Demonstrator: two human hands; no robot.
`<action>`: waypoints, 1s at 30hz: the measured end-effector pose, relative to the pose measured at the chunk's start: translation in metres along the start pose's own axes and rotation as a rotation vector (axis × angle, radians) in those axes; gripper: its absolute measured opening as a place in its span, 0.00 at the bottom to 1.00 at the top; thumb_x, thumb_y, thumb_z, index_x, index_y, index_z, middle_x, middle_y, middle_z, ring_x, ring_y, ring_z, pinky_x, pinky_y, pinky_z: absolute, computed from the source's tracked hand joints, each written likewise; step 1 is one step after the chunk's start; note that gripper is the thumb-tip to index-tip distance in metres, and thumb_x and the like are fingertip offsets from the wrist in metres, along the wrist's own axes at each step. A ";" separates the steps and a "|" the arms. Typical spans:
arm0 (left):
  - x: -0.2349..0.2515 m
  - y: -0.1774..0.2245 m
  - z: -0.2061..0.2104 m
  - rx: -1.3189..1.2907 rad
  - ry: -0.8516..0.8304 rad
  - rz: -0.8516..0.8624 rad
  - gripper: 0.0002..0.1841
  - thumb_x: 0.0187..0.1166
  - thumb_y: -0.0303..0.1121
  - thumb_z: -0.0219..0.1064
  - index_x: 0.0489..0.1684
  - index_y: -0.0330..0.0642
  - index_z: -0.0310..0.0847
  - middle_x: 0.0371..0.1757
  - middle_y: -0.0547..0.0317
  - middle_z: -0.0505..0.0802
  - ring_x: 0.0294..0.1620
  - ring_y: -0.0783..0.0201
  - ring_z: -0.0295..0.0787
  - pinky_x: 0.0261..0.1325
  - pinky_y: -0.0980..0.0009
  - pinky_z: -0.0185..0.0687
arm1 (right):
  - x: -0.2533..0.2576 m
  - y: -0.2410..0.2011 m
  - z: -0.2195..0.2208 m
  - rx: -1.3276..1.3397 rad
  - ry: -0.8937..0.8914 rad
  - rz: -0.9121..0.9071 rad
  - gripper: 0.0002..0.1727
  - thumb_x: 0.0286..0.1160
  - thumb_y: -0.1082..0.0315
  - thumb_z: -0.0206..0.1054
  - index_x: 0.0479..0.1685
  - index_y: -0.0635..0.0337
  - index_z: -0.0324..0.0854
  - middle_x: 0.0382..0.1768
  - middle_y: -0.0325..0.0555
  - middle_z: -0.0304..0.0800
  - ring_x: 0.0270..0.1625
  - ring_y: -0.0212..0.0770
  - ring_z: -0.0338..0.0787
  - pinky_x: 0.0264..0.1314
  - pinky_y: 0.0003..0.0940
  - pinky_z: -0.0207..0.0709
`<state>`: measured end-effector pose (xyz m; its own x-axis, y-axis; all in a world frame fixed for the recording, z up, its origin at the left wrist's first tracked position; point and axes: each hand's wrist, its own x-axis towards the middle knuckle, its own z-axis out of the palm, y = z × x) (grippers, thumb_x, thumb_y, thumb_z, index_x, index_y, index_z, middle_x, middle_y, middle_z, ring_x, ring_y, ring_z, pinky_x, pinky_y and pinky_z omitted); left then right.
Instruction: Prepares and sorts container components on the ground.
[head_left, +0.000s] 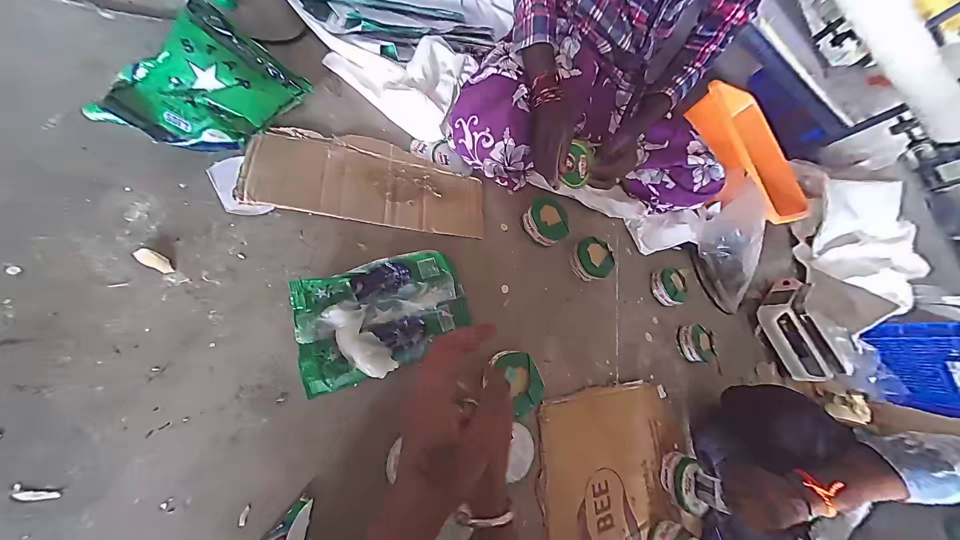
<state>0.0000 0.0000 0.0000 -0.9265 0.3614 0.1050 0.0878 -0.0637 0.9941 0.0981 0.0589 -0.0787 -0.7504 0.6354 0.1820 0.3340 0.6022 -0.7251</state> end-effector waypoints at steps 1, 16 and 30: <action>0.000 0.001 -0.001 -0.028 0.019 -0.024 0.21 0.77 0.34 0.66 0.64 0.30 0.81 0.62 0.50 0.91 0.62 0.72 0.86 0.63 0.75 0.81 | 0.004 0.007 -0.017 -0.102 -0.004 0.024 0.20 0.73 0.75 0.56 0.59 0.75 0.85 0.73 0.78 0.77 0.79 0.75 0.73 0.79 0.70 0.65; -0.003 0.004 0.004 -0.037 -0.012 -0.185 0.22 0.76 0.36 0.64 0.65 0.31 0.78 0.64 0.52 0.90 0.63 0.69 0.87 0.61 0.72 0.83 | 0.015 0.069 -0.119 -0.811 -0.134 -0.119 0.28 0.56 0.85 0.67 0.57 0.49 0.93 0.73 0.81 0.76 0.77 0.90 0.69 0.66 0.92 0.55; -0.007 -0.011 0.010 0.295 -0.201 -0.115 0.20 0.78 0.37 0.64 0.65 0.39 0.84 0.59 0.49 0.92 0.56 0.57 0.90 0.54 0.61 0.85 | -0.029 0.036 -0.058 -0.662 0.041 0.133 0.28 0.59 0.81 0.62 0.65 0.61 0.86 0.75 0.77 0.75 0.78 0.86 0.70 0.62 0.85 0.63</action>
<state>0.0088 0.0073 -0.0111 -0.8486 0.5280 -0.0333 0.1166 0.2480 0.9617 0.1653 0.0900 -0.0721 -0.6607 0.7347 0.1537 0.7111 0.6782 -0.1854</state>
